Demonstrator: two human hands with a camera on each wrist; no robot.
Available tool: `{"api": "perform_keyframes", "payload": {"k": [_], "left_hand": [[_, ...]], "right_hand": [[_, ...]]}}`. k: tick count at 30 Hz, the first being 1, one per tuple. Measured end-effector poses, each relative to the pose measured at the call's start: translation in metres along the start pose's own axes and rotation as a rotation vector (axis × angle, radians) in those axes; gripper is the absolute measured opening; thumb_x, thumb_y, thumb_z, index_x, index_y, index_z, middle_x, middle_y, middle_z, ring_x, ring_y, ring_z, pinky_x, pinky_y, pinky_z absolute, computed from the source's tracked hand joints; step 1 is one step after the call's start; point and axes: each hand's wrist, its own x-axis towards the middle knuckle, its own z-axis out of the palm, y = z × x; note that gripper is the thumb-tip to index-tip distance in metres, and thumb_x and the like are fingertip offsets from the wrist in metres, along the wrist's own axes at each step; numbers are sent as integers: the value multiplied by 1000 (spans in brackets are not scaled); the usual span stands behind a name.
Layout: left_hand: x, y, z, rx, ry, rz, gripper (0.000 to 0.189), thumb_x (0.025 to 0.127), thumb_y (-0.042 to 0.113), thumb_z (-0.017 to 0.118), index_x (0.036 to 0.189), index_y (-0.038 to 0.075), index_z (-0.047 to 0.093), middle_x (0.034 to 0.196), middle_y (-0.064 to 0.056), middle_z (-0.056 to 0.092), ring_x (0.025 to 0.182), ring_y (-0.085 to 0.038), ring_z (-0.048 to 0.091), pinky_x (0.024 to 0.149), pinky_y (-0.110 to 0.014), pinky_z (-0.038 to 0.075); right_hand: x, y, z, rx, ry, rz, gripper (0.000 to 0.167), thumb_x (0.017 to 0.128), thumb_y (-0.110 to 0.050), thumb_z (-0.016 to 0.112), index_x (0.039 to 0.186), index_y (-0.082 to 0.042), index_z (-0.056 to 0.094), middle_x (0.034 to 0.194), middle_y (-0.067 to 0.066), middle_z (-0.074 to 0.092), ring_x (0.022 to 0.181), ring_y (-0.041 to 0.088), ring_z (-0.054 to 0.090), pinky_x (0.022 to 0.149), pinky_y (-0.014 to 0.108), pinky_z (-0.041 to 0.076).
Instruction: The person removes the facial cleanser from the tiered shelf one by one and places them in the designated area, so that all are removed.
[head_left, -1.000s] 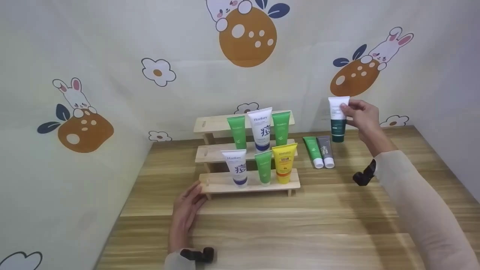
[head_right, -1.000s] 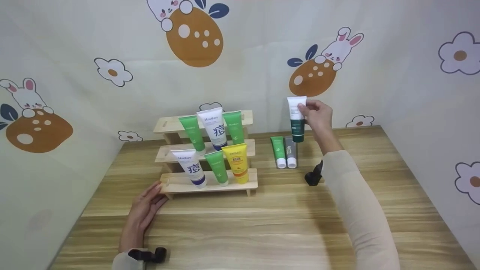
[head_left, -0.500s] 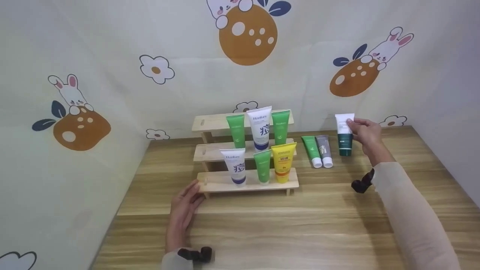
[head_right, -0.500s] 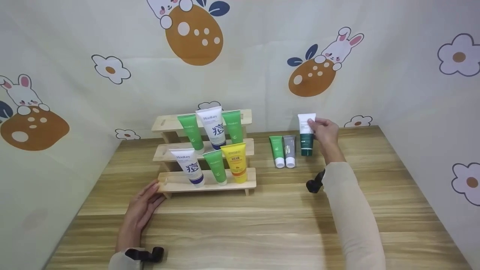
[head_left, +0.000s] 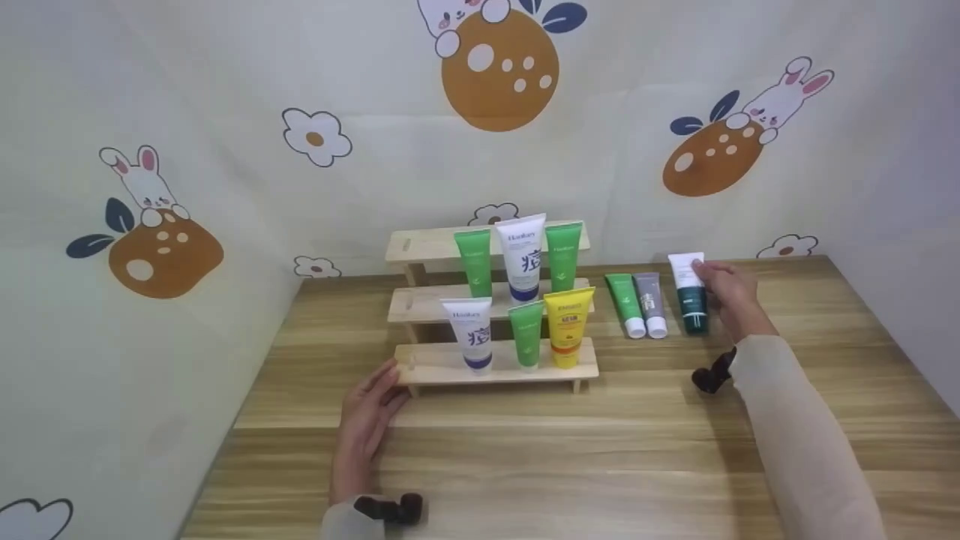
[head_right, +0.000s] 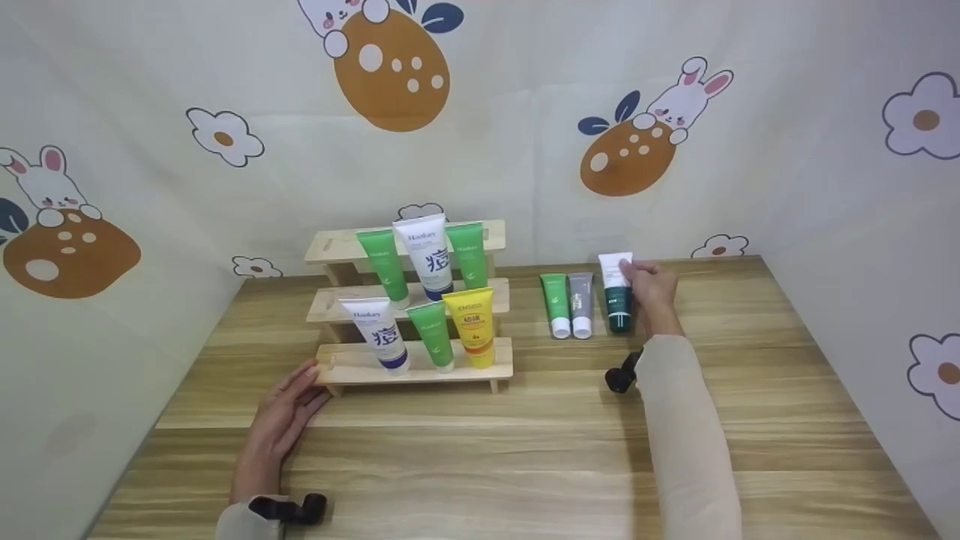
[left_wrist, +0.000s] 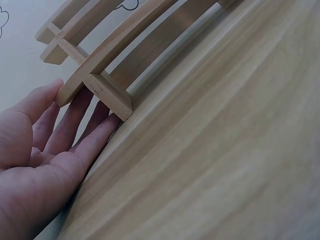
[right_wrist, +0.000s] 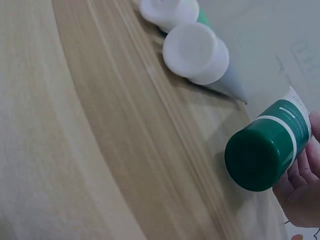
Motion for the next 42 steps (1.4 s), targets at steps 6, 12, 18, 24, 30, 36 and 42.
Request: {"api": "perform_keyframes", "payload": {"k": [6,12,18,24,30,36,42], "left_hand": [[0,0,2,39,5,-8,58,99,16,63,148,-6,40,147,-18,47,113,-17,64,102,-32,56],[1,-1,3,29,23,0,51,98,14,65,143,-4,48,135,-12,56,109,-16,65,100,-32,57],[2,-2,4,-1,20,13,42,98,11,65,136,-2,56,125,-5,60,106,-15,66,95,-31,59],[4,-2,7,-11,16,16,43,98,11,65,137,-3,55,130,-8,58,107,-16,66,97,-32,58],[4,-2,6,5,18,14,45,98,11,64,139,-4,52,127,-6,59,106,-14,66,96,-30,58],[3,-1,3,6,22,19,48,98,11,65,141,-5,50,124,-5,61,104,-14,66,95,-29,59],[2,-2,2,-12,21,25,45,97,10,65,138,-5,53,121,-3,63,102,-14,67,93,-30,59]], "right_hand": [[3,4,1,41,2,104,66,93,-47,67,149,-19,45,120,-4,51,116,12,50,102,24,46],[0,2,1,22,14,149,74,97,-43,63,156,-13,31,128,0,49,119,13,48,104,23,46],[1,1,3,-7,60,162,73,96,-37,64,156,-10,31,137,3,48,120,12,50,106,23,46],[-7,-4,2,-113,84,109,65,99,-29,59,153,-2,35,139,10,48,118,17,49,100,25,48],[-27,-28,5,-199,31,-38,67,102,-37,51,154,0,32,158,19,37,141,31,39,123,42,34],[-64,-61,23,-130,-78,-208,73,100,-51,52,153,-4,34,157,16,40,145,30,40,123,42,35],[-103,-80,41,-115,-193,-344,65,97,-54,57,143,-9,47,132,3,56,133,24,51,121,41,39]]}}
